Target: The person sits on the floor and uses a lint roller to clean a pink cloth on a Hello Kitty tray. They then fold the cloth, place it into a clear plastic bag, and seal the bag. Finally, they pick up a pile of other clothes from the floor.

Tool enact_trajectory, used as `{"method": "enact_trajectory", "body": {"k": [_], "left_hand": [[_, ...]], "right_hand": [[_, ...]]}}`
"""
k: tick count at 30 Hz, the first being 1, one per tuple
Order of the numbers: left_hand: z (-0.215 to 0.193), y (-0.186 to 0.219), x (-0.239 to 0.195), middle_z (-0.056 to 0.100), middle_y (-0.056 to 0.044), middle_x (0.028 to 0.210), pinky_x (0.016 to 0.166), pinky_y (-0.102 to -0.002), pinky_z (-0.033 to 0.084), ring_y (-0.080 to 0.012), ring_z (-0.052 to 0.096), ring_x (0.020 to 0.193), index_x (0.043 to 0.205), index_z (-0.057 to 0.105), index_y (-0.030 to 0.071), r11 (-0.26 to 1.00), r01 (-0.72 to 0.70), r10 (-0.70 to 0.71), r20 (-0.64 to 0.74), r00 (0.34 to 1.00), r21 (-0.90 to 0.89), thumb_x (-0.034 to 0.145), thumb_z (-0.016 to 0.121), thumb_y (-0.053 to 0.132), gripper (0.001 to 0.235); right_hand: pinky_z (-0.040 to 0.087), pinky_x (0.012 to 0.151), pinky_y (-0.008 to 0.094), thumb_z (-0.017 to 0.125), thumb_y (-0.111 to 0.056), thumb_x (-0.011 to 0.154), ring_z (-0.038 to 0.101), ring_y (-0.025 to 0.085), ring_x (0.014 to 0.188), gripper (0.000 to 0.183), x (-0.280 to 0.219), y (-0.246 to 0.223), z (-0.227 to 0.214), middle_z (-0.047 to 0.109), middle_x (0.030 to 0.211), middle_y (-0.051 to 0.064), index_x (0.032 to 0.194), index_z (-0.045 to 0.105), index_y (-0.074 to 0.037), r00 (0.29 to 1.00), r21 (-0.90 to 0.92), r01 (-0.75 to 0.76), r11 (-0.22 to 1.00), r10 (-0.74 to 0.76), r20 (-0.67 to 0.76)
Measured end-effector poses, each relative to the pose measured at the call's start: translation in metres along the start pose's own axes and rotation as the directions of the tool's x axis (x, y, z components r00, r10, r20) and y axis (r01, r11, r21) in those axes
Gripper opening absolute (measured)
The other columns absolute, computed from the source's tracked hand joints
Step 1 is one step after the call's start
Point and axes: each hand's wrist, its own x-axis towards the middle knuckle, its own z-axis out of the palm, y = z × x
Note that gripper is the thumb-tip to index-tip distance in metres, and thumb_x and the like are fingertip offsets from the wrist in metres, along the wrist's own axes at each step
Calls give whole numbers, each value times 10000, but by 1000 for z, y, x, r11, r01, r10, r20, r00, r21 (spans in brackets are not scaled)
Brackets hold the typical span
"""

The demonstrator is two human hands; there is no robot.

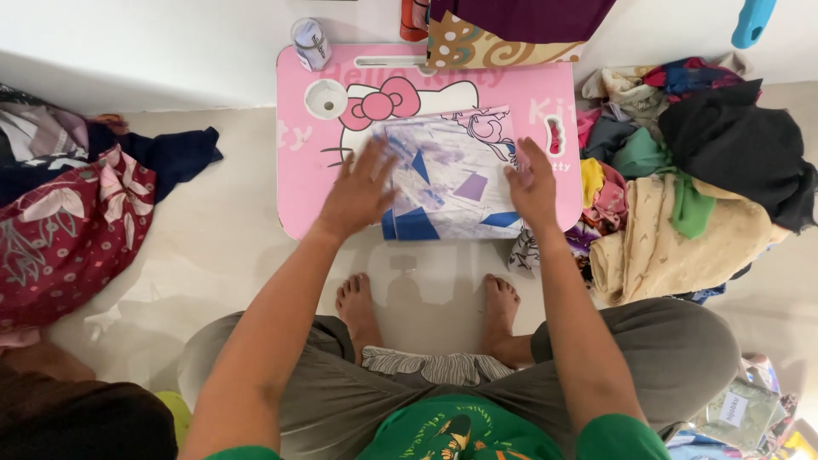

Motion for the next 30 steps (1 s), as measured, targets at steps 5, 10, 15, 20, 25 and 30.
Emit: {"method": "enact_trajectory", "body": {"k": [5,10,15,20,25,30], "left_hand": [[35,-1,-12,244,-80,1702,1254,-573,177,-300,208,1567,1617,307,205,986,-157,143,200,969,54,1088,266,559,638],[61,-33,16,116,50,1729,1260,-626,73,-222,142,1581,1642,174,342,992,-67,33,298,954,107,1068,109,634,647],[44,-36,15,85,-109,1732,1286,-583,58,-319,86,1590,1655,174,168,990,-2,-21,163,986,143,976,127,817,941],[50,-16,-22,110,-115,1726,1281,-571,93,-325,132,1579,1656,124,176,929,-275,229,201,953,249,668,499,913,1288],[74,-15,-31,74,-49,1734,1291,-525,140,-261,116,1585,1663,69,167,899,-254,209,160,965,356,773,790,455,1181],[61,-15,-47,166,10,1718,1266,-514,199,-197,201,1558,1652,163,213,925,-265,227,164,960,271,752,801,425,1124]], "right_hand": [[343,1122,663,664,-139,998,468,489,1363,415,-18,-17,9,558,1461,220,1411,643,-106,967,-265,163,950,-100,235],[251,1174,698,559,-336,1051,338,398,1492,496,2,-4,29,397,1633,108,1534,513,-231,926,-475,108,873,87,368],[153,1230,669,556,-549,1013,266,362,1543,695,27,-12,30,313,1674,121,1610,385,-237,895,-488,33,872,191,402],[86,1276,581,682,-675,760,163,352,1567,1081,-7,-34,-14,195,1711,109,1636,249,-213,772,-497,299,815,99,627],[-1,1291,530,775,-491,743,53,287,1594,1162,-35,-22,-25,61,1741,80,1670,123,-236,661,-571,441,693,179,729],[284,1238,541,605,-57,728,455,273,1456,785,-45,-20,-44,496,1584,52,1504,536,-148,747,-391,486,782,-139,650]]}}
